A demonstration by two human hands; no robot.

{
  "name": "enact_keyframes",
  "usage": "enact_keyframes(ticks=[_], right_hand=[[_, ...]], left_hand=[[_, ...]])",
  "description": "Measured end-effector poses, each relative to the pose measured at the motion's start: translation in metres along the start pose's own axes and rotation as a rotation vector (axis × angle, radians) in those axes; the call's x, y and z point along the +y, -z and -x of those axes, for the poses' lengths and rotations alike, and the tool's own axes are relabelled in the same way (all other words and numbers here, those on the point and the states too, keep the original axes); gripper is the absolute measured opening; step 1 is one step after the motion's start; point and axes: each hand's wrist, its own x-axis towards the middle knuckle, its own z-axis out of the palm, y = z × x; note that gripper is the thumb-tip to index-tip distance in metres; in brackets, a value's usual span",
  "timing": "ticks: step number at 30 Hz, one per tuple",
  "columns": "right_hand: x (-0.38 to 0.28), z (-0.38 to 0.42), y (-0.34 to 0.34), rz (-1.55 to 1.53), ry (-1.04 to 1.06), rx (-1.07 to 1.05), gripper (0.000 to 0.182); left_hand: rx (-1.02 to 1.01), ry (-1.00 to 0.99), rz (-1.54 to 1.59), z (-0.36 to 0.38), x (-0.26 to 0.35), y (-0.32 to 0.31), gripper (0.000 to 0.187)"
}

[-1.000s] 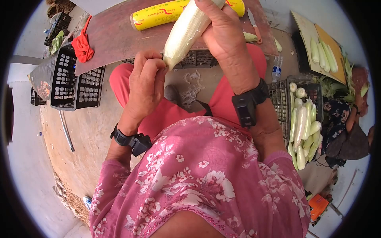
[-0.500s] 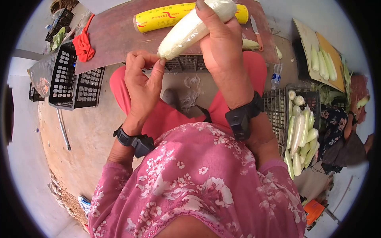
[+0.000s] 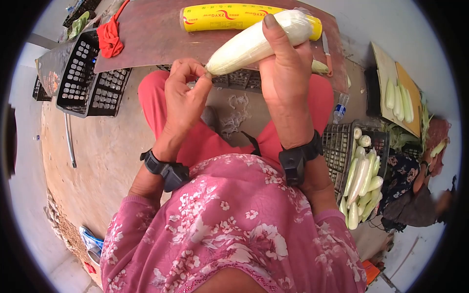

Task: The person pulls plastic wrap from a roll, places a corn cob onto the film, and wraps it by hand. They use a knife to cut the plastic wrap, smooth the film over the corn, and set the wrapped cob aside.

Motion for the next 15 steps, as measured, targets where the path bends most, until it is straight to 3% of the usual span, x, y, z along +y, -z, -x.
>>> enact_keyframes(ticks=[7,10,15], right_hand=[[0.007,-0.004,0.008,-0.003,0.024,0.047,0.044],[0.004,-0.004,0.011,-0.039,0.014,0.062,0.043],[0.0,0.001,0.004,-0.012,0.009,0.039,0.041]], left_hand=[[-0.196,0.541,0.276,-0.005,-0.003,0.01,0.001],[-0.107,0.538,0.483,-0.002,-0.013,0.01,0.005],[-0.129,0.391,0.517,0.001,0.0,0.014,0.014]])
